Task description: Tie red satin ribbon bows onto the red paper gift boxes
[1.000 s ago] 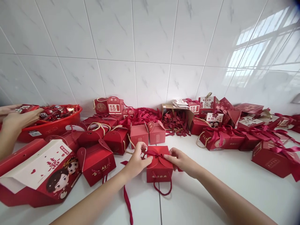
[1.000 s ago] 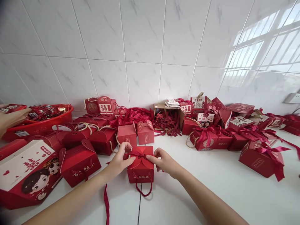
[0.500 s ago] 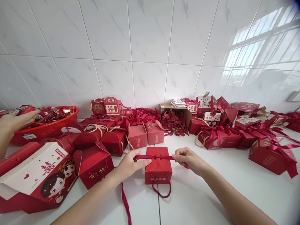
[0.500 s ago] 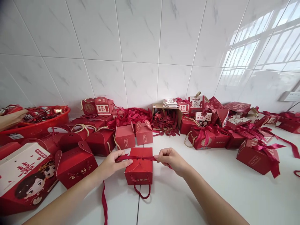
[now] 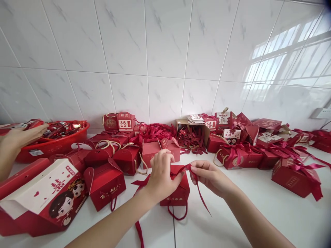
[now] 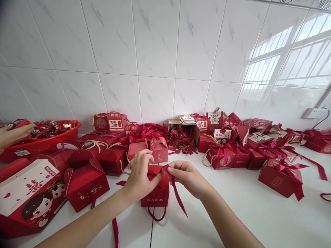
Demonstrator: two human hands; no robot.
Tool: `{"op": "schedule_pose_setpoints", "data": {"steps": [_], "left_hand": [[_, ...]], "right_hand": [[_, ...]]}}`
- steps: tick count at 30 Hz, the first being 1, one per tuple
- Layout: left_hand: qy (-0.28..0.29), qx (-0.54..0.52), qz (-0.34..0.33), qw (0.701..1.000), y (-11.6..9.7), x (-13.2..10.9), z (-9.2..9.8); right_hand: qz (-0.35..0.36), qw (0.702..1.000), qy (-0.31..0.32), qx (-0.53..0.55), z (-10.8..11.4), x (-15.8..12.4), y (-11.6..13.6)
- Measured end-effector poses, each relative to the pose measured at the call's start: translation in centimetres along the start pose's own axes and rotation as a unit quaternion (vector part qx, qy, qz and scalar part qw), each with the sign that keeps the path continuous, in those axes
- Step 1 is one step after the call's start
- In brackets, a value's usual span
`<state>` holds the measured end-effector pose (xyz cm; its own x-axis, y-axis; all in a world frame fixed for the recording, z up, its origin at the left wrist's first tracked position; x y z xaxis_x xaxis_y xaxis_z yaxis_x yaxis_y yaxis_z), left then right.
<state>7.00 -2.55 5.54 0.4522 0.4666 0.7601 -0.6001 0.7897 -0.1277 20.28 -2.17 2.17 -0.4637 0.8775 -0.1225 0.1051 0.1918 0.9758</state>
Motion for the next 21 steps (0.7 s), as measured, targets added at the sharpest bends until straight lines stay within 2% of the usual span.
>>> {"op": "schedule_pose_setpoints", "data": {"steps": [3,8,10,13,15,17,19,21], "left_hand": [[-0.022,0.031,0.022,0.999,0.7,0.4,0.5],[-0.032,0.075,0.045,0.996,1.5,0.0,1.2],[-0.026,0.084,0.056,0.995,1.6,-0.4,1.2],[-0.005,0.072,0.075,0.995,1.3,-0.9,1.2],[0.007,0.037,0.088,0.995,1.2,-1.2,1.3],[0.012,-0.031,0.102,0.994,1.5,-1.5,1.4],[0.006,-0.122,0.129,0.984,2.6,-1.9,1.2],[0.011,-0.196,0.187,0.962,4.7,-2.6,0.3]], "right_hand": [[0.001,0.998,-0.027,-0.061,0.1,-0.8,0.2],[0.014,0.971,-0.131,-0.200,0.6,-0.5,-0.7],[0.037,0.964,-0.142,-0.222,0.1,0.3,-1.0],[0.071,0.962,-0.118,-0.238,-1.4,1.6,-1.3],[0.091,0.955,-0.109,-0.259,-2.2,2.2,-1.1],[0.116,0.942,-0.142,-0.281,-2.3,2.3,-0.7],[0.140,0.927,-0.196,-0.288,-1.8,2.2,-0.4],[0.162,0.921,-0.208,-0.285,-1.6,2.1,-0.4]]}}
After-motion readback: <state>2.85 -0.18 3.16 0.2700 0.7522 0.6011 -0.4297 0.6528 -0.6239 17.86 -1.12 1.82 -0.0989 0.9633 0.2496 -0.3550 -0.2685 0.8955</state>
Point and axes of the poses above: each hand's wrist, its own x-axis towards the middle knuckle, its own z-axis out of the back of the hand, y = z × x, the point moved 8 cm from there along x, towards the middle knuckle, and after that the axes turned 13 degrees about -z, right-handed, at the moved point
